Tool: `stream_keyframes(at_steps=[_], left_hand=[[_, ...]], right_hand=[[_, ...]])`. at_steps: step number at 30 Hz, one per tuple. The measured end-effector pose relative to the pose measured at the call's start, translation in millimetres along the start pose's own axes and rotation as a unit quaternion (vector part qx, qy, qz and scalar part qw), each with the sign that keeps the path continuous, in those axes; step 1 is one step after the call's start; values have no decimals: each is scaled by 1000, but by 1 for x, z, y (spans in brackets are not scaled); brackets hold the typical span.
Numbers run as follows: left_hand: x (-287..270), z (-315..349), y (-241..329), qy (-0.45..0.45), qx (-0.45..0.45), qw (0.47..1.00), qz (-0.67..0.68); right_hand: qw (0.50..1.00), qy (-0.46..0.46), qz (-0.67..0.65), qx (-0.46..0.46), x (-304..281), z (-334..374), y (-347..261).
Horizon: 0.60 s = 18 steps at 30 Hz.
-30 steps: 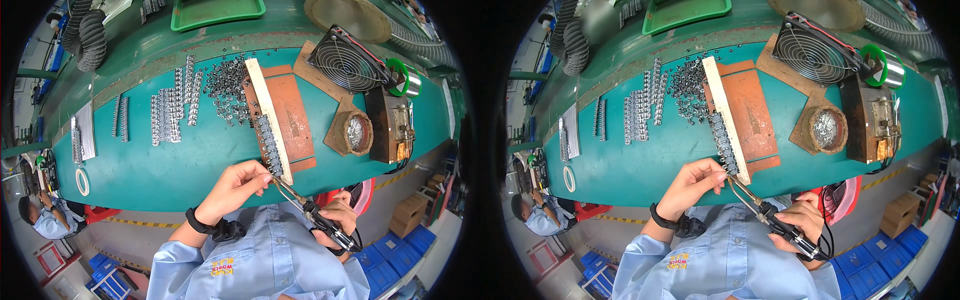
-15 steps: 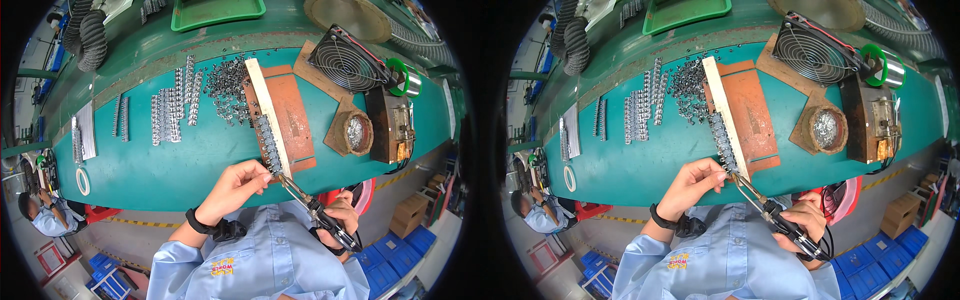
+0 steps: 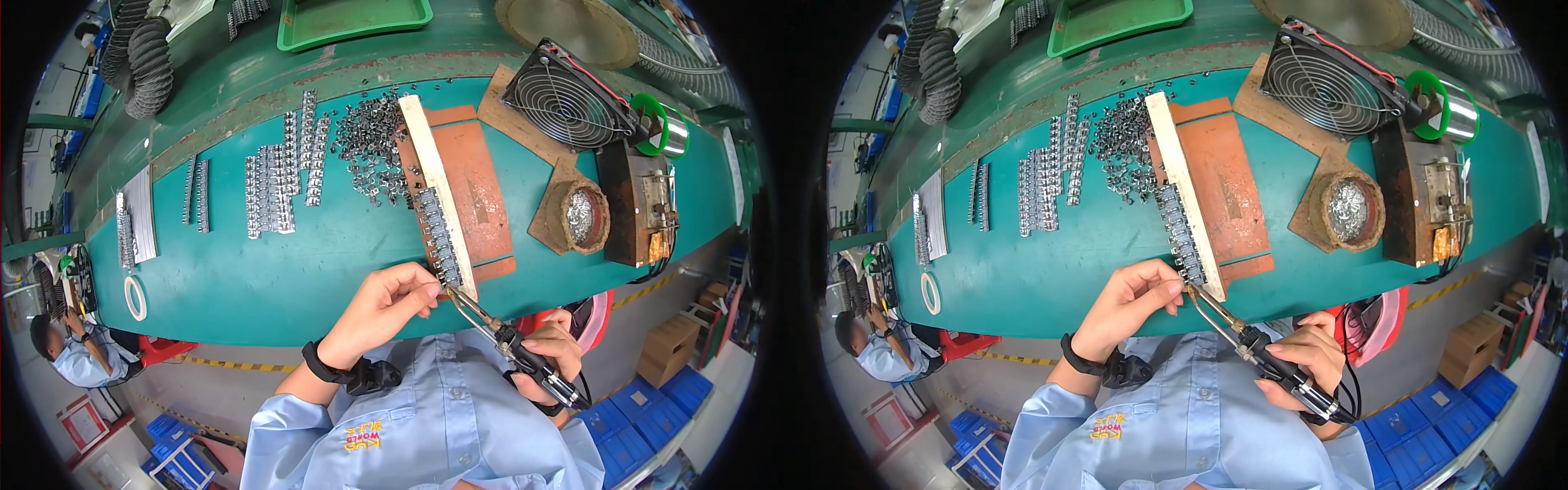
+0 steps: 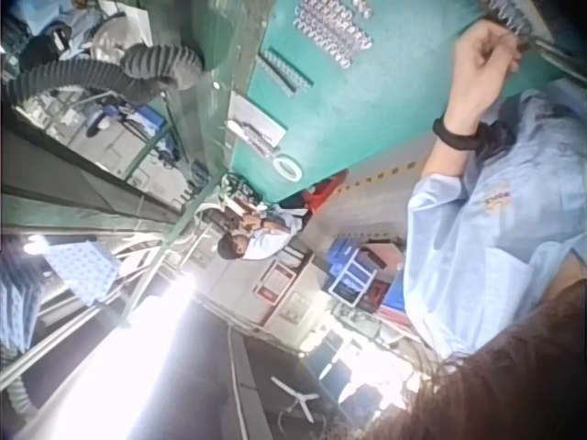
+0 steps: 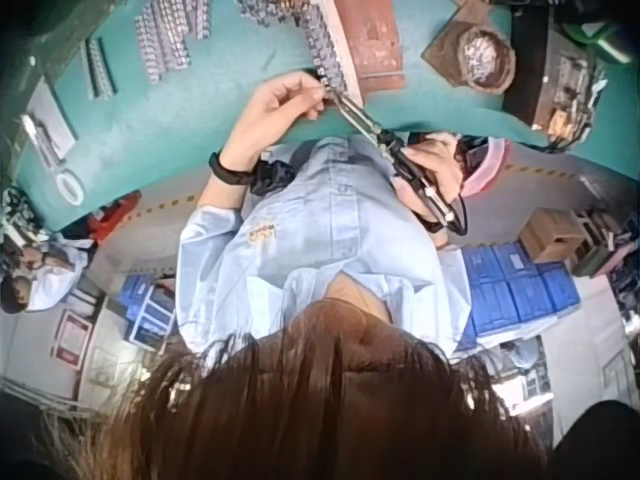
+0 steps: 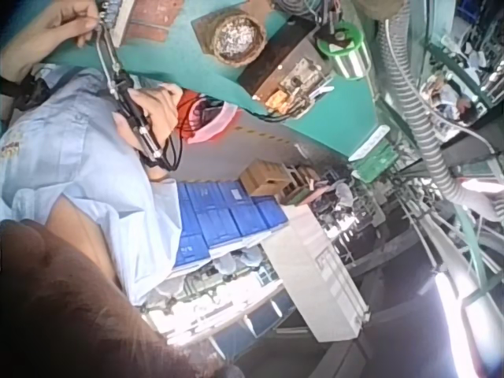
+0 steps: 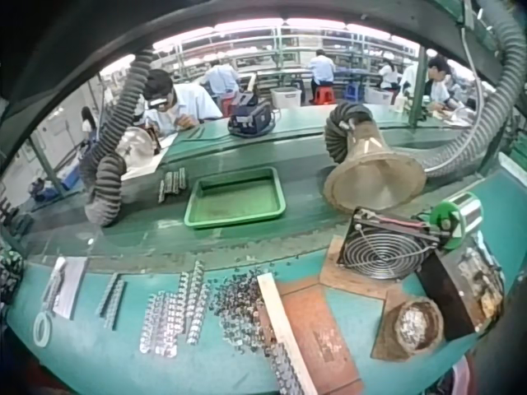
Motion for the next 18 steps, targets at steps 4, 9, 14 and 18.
stream_keyframes(at_steps=[4, 9, 14, 18], left_hand=[[-1, 0, 0, 8, -7, 1000, 12], [-1, 0, 0, 8, -4, 1000, 14], [-1, 0, -1, 6, -4, 1000, 2], [-1, 0, -1, 2, -1, 1000, -8]], right_hand=[[1000, -2, 0, 3, 1, -1, 1], [1000, -2, -10, 12, 1, 0, 3], [1000, -6, -3, 16, 1, -1, 1], [1000, 4, -4, 14, -2, 0, 1]])
Point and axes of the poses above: each hand's wrist, its own z-axis away from the middle knuckle, its own x-axis out of the palm, y = z × x, the point moved 8 cm from there along -z, towards the middle knuckle, and after that the axes turned 2 degrees about z, right-handed, at the moved point
